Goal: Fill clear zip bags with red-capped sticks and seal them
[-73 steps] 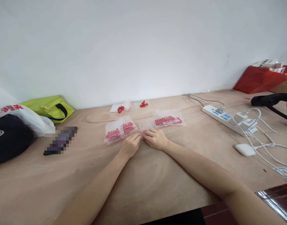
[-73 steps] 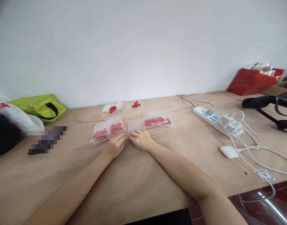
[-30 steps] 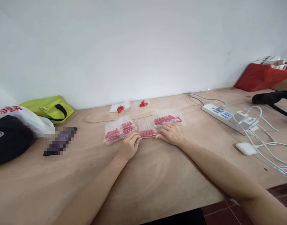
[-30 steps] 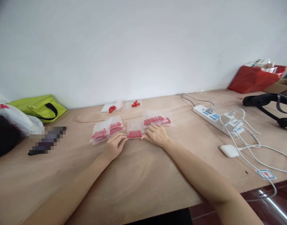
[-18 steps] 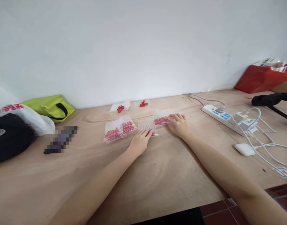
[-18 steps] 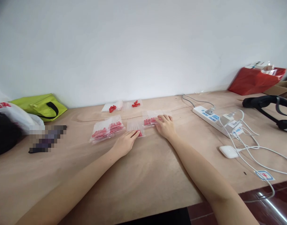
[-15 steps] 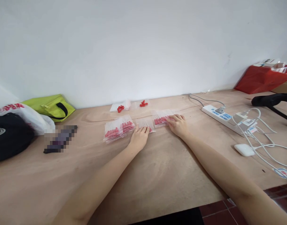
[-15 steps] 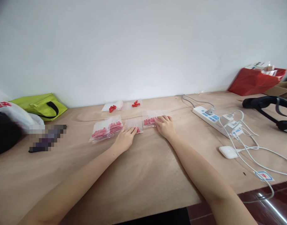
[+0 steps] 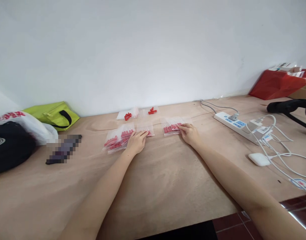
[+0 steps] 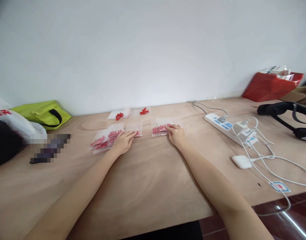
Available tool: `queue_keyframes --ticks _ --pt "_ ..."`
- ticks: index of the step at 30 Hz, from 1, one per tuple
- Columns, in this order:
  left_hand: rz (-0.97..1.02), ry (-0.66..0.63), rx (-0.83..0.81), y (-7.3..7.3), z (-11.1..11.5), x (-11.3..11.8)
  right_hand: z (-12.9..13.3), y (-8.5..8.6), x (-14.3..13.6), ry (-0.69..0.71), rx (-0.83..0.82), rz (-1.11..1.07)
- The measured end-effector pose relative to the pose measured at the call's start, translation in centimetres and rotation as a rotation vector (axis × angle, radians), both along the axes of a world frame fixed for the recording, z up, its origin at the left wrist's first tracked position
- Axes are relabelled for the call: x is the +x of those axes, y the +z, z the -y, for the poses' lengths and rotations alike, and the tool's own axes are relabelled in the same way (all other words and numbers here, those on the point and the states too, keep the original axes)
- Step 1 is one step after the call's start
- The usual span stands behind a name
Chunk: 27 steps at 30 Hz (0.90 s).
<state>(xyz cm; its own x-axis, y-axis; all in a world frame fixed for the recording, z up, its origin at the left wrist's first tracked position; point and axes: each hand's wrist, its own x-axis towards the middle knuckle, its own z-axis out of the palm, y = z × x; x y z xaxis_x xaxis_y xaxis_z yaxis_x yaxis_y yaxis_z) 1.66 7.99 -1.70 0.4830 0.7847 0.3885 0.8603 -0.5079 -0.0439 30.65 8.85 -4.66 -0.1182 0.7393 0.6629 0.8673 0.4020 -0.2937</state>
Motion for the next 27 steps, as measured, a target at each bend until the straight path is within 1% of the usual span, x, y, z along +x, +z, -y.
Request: queue_keyframes --ticks 4,6,9,12,14,18,21,24,27 --pt "0.017 0.035 0.051 -0.1 1.0 -0.1 0.2 0.1 -0.2 0.035 0.041 -0.122" --pt "0.04 0.019 0.105 -0.2 1.6 0.1 0.6 0.3 -0.4 0.084 0.054 -0.176" --pt "0.089 -0.076 0.158 -0.3 2.8 0.5 1.6 0.6 -1.2 0.185 0.063 -0.192" --pt "0.131 -0.179 0.16 -0.3 4.0 0.8 2.9 0.7 -2.5 0.266 0.088 -0.181" --pt "0.16 -0.22 0.153 -0.2 4.5 0.9 3.7 0.8 -3.5 0.324 0.099 -0.182" --pt "0.236 -0.285 0.16 0.0 4.8 1.2 5.1 0.8 -5.3 0.438 0.101 -0.171" --pt "0.249 -0.368 0.212 0.0 4.7 1.6 5.6 0.8 -6.2 0.5 0.072 -0.162" --pt "0.231 -0.423 0.276 -0.1 4.5 2.0 5.8 0.7 -6.7 0.531 0.043 -0.127" --pt "0.193 -0.443 0.328 -0.3 4.2 2.5 5.8 0.8 -6.6 0.53 0.024 -0.073"
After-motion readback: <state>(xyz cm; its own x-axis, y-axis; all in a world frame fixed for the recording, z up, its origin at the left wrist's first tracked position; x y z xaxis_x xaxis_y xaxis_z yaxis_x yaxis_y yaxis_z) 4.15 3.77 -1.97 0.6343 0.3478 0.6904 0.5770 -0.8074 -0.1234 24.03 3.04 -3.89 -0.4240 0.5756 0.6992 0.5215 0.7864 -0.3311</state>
